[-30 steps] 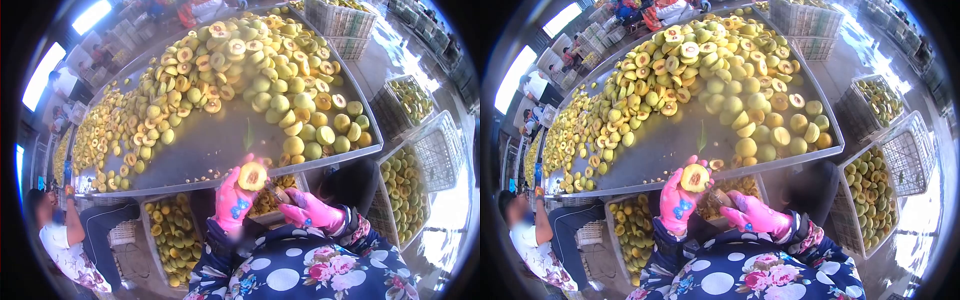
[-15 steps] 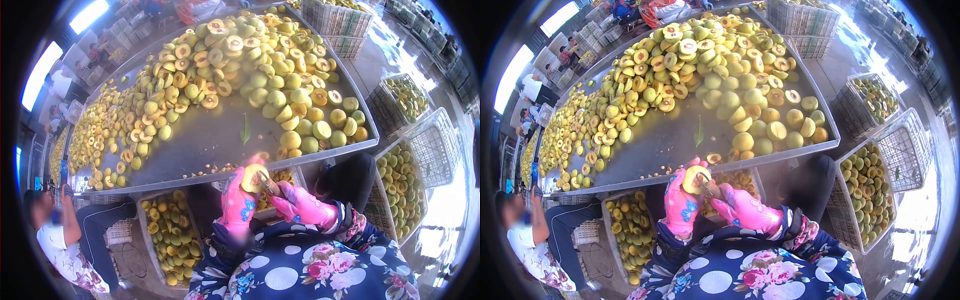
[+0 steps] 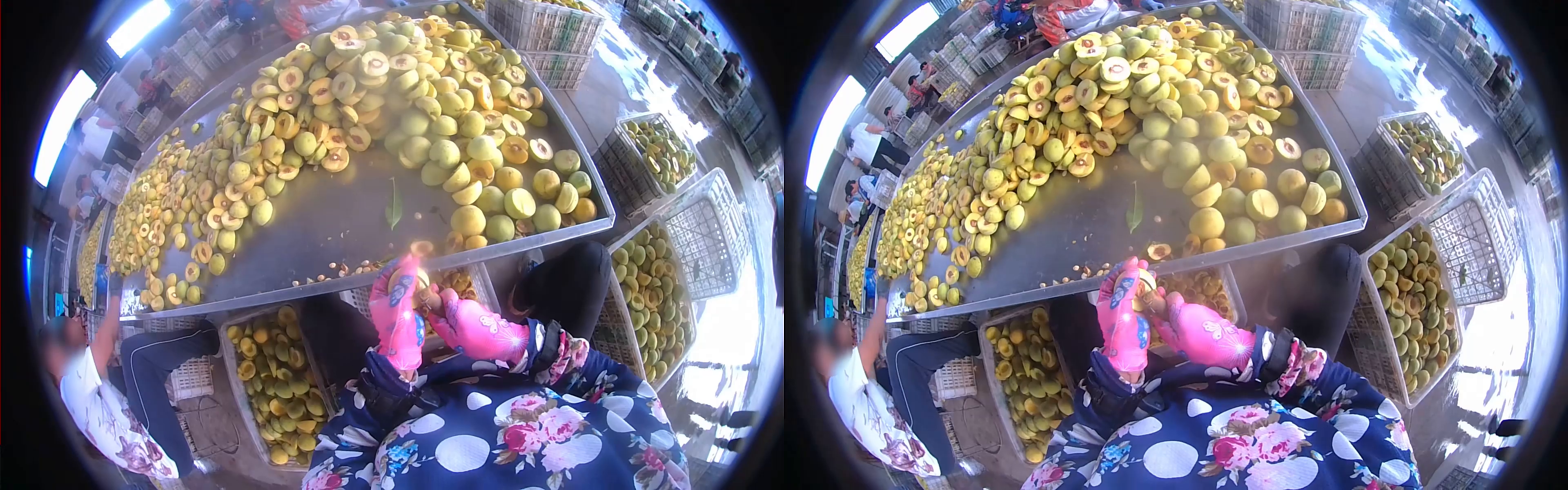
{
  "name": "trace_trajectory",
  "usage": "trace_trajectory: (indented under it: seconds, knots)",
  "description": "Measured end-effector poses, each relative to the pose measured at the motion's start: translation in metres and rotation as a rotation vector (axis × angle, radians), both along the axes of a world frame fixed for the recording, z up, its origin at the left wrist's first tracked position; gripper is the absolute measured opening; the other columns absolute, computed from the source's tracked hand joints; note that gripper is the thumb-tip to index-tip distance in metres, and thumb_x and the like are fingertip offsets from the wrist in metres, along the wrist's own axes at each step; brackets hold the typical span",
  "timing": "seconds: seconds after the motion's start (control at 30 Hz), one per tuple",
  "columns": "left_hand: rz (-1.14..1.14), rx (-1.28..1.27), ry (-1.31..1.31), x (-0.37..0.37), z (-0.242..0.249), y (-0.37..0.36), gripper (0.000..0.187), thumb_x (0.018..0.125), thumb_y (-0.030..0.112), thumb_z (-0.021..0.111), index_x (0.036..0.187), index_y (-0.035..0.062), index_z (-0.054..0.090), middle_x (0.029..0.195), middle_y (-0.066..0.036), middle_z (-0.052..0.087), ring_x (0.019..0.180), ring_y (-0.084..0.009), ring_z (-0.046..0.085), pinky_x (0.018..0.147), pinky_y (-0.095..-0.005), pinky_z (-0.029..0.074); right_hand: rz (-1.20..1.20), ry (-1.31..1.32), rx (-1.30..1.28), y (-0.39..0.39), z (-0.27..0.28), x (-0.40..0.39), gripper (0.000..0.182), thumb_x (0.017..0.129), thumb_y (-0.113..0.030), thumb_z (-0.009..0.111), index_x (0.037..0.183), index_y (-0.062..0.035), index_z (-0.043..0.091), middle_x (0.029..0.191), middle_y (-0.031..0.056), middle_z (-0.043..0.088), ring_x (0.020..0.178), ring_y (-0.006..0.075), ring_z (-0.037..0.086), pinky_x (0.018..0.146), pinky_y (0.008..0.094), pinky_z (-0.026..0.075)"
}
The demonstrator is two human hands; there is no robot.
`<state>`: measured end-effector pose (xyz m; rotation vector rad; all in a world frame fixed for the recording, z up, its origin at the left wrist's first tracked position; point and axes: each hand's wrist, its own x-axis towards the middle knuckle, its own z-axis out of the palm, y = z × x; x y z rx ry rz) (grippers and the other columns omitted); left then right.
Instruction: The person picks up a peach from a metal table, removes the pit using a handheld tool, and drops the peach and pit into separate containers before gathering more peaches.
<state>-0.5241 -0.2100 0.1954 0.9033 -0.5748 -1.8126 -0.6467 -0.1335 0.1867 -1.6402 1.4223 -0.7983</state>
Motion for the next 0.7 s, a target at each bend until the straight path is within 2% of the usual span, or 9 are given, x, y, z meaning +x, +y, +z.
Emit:
trace_trajectory:
  seconds: [0.13, 0.2, 0.27, 0.3, 0.37, 0.43, 0.53, 0.63, 0.7]
  knots:
    - [0.058, -0.086, -0.13, -0.002, -0.02, -0.005, 0.018, 0.082, 0.006, 0.068, 0.1, 0.0045, 0.062, 0.094, -0.009, 0.065, 0.078, -0.0167, 0.063, 0.063, -0.0313, 0.056, 0.147, 0.438, -0.211, -0.007, -0.002, 0.0, 0.04, 0.088, -0.012, 0.052, 0.122, 0.0022, 0.036, 0.077, 0.0189, 0.054, 0.056, 0.0328, 0.056, 0.05, 0.0376, 0.042]
    - [0.081, -0.1, -0.187, -0.002, -0.027, -0.006, 0.018, 0.081, 0.005, 0.068, 0.099, 0.0042, 0.063, 0.093, -0.009, 0.065, 0.077, -0.0161, 0.063, 0.061, -0.0301, 0.056, 0.395, 1.206, -0.567, -0.01, 0.002, 0.0, 0.037, 0.088, -0.011, 0.05, 0.12, 0.0021, 0.039, 0.08, 0.0174, 0.054, 0.055, 0.03, 0.055, 0.051, 0.0345, 0.042]
    - [0.111, -0.079, -0.232, -0.004, -0.03, -0.007, 0.018, 0.081, 0.005, 0.069, 0.098, 0.0039, 0.063, 0.092, -0.008, 0.065, 0.076, -0.0154, 0.062, 0.061, -0.0293, 0.056, 0.398, 1.277, -0.727, -0.011, -0.009, 0.002, 0.033, 0.087, -0.01, 0.048, 0.117, 0.0024, 0.043, 0.081, 0.0151, 0.054, 0.055, 0.026, 0.054, 0.053, 0.0317, 0.041]
    - [0.115, -0.07, -0.236, -0.003, -0.032, -0.007, 0.018, 0.081, 0.005, 0.069, 0.098, 0.0039, 0.064, 0.092, -0.008, 0.065, 0.076, -0.015, 0.062, 0.061, -0.0293, 0.056, 0.275, 0.965, -0.694, -0.011, -0.036, 0.004, 0.031, 0.087, -0.009, 0.047, 0.115, 0.0027, 0.045, 0.082, 0.0135, 0.053, 0.056, 0.0234, 0.053, 0.054, 0.0303, 0.041]
    - [0.122, -0.058, -0.241, -0.001, -0.035, -0.008, 0.018, 0.081, 0.005, 0.069, 0.098, 0.0038, 0.064, 0.092, -0.008, 0.065, 0.076, -0.0143, 0.062, 0.062, -0.0293, 0.056, 0.236, 0.889, -0.612, -0.01, -0.052, 0.006, 0.028, 0.086, -0.009, 0.046, 0.111, 0.0029, 0.049, 0.082, 0.0108, 0.053, 0.057, 0.0196, 0.052, 0.056, 0.0293, 0.041]
    - [0.152, -0.074, -0.257, 0.0, -0.038, -0.009, 0.018, 0.081, 0.005, 0.069, 0.098, 0.0037, 0.064, 0.091, -0.007, 0.065, 0.076, -0.0141, 0.062, 0.061, -0.0292, 0.055, 0.405, 1.352, -0.509, -0.012, -0.047, 0.012, 0.026, 0.085, -0.01, 0.046, 0.106, 0.0028, 0.051, 0.082, 0.0083, 0.052, 0.059, 0.0171, 0.051, 0.056, 0.0299, 0.04]
    - [0.176, -0.092, -0.282, 0.003, -0.046, -0.011, 0.017, 0.081, 0.005, 0.069, 0.097, 0.0039, 0.065, 0.091, -0.007, 0.065, 0.076, -0.0143, 0.062, 0.06, -0.0287, 0.054, 0.502, 1.47, -0.433, -0.013, -0.021, 0.015, 0.022, 0.086, -0.012, 0.049, 0.096, 0.0054, 0.059, 0.084, 0.0068, 0.058, 0.067, 0.0163, 0.055, 0.056, 0.0276, 0.041]
    - [0.165, -0.034, -0.253, 0.006, -0.042, -0.013, 0.015, 0.081, 0.006, 0.069, 0.095, 0.0042, 0.065, 0.089, -0.008, 0.065, 0.075, -0.0146, 0.062, 0.06, -0.0281, 0.053, 0.215, 1.345, -0.997, -0.029, -0.021, 0.014, 0.022, 0.084, -0.011, 0.046, 0.1, 0.0026, 0.054, 0.079, 0.0079, 0.05, 0.062, 0.0181, 0.05, 0.061, 0.0292, 0.039]
    - [0.155, 0.003, -0.241, 0.007, -0.038, -0.011, 0.015, 0.081, 0.006, 0.069, 0.095, 0.0044, 0.065, 0.088, -0.007, 0.065, 0.075, -0.0152, 0.062, 0.06, -0.0281, 0.052, 0.221, 1.422, -0.926, -0.022, -0.003, 0.014, 0.022, 0.086, -0.009, 0.045, 0.103, 0.0019, 0.053, 0.079, 0.0076, 0.051, 0.063, 0.018, 0.05, 0.064, 0.0286, 0.039]
